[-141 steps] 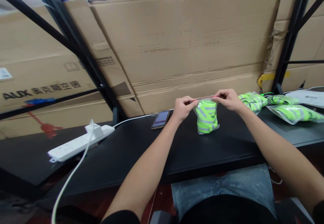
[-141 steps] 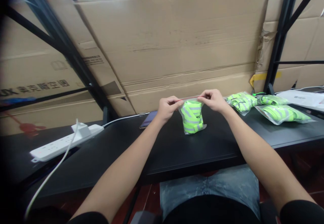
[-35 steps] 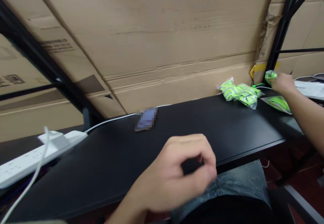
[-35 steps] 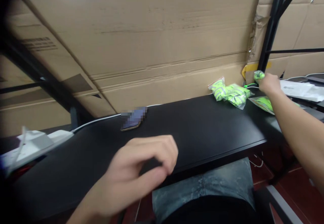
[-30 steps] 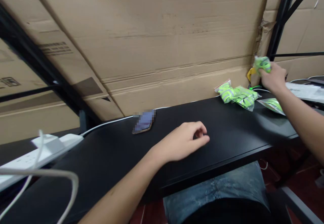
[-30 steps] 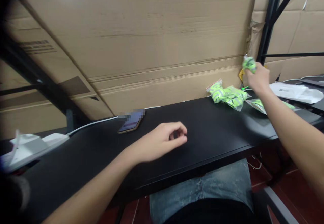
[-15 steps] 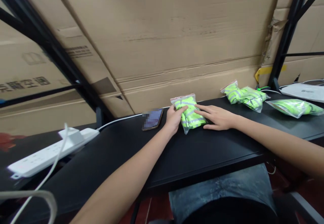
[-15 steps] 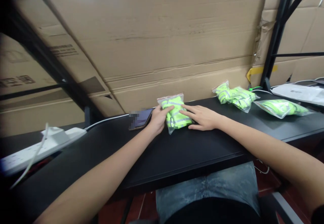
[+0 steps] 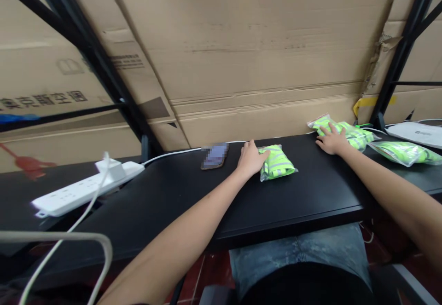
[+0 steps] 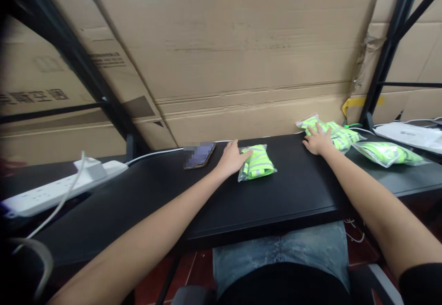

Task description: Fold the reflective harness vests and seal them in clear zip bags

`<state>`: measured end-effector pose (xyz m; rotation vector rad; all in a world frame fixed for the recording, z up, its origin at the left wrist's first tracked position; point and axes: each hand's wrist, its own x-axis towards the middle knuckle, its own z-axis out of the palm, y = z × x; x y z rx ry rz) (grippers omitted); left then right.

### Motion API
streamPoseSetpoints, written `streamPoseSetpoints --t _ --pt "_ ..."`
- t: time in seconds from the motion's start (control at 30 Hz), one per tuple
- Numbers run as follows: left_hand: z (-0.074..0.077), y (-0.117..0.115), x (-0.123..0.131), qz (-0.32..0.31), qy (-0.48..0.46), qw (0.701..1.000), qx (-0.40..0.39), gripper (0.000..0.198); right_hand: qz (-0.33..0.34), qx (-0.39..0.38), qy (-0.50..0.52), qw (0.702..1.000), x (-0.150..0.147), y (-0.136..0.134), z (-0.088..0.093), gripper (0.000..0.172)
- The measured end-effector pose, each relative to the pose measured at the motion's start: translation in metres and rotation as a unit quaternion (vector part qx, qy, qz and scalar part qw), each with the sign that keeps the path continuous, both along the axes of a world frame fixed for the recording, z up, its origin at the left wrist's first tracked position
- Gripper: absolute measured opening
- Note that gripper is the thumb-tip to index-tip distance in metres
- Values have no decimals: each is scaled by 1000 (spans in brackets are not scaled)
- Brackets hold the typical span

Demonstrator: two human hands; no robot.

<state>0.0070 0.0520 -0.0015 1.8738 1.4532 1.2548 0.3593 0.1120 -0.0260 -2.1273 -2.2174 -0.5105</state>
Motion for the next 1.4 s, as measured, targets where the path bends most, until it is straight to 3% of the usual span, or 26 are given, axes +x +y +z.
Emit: streamPoseSetpoints --t 0.13,0.23,0.37,0.6,0.67,0.8,0.9,1.0,1.03,1.1,1.17,1.27,1.33,1.4 --pt "0 -4 1 4 163 986 21 44 -69 -18 5 997 14 6 0 54" --pt "0 -6 5 -23 179 983 16 40 -104 -21 9 994 32 9 -1 55" --pt "0 -8 10 -41 185 982 -8 49 -89 -8 26 996 53 13 -2 55" --pt "-3 -8 6 -92 192 976 -42 86 -103 41 12 994 58 13 -4 54" --pt "-5 -6 7 -99 176 978 -43 91 -56 58 12 997 50 9 -2 53" --pt "-11 -5 17 -113 143 983 -33 92 142 46 76 986 13 -1 7 47" --pt "-12 -2 26 -168 141 975 -26 93 226 6 259 939 -39 -5 12 52" --pt "-7 5 26 -239 156 958 -5 94 256 -124 472 834 -93 -9 13 55" --pt "-5 8 23 -248 165 954 8 94 261 -148 509 807 -107 -11 14 51" --pt "1 15 14 -230 191 953 43 94 226 -135 566 781 -125 -17 15 43" --pt "6 19 3 -161 225 957 80 84 151 -86 621 765 -129 -25 16 37" --pt "12 15 -6 -49 292 948 114 41 65 -67 682 725 -120 -36 20 33" --pt "12 6 -2 -42 298 948 106 22 58 -83 714 692 -112 -42 20 29" --pt "10 -6 9 -81 261 959 74 13 92 -85 721 682 -109 -46 17 28"
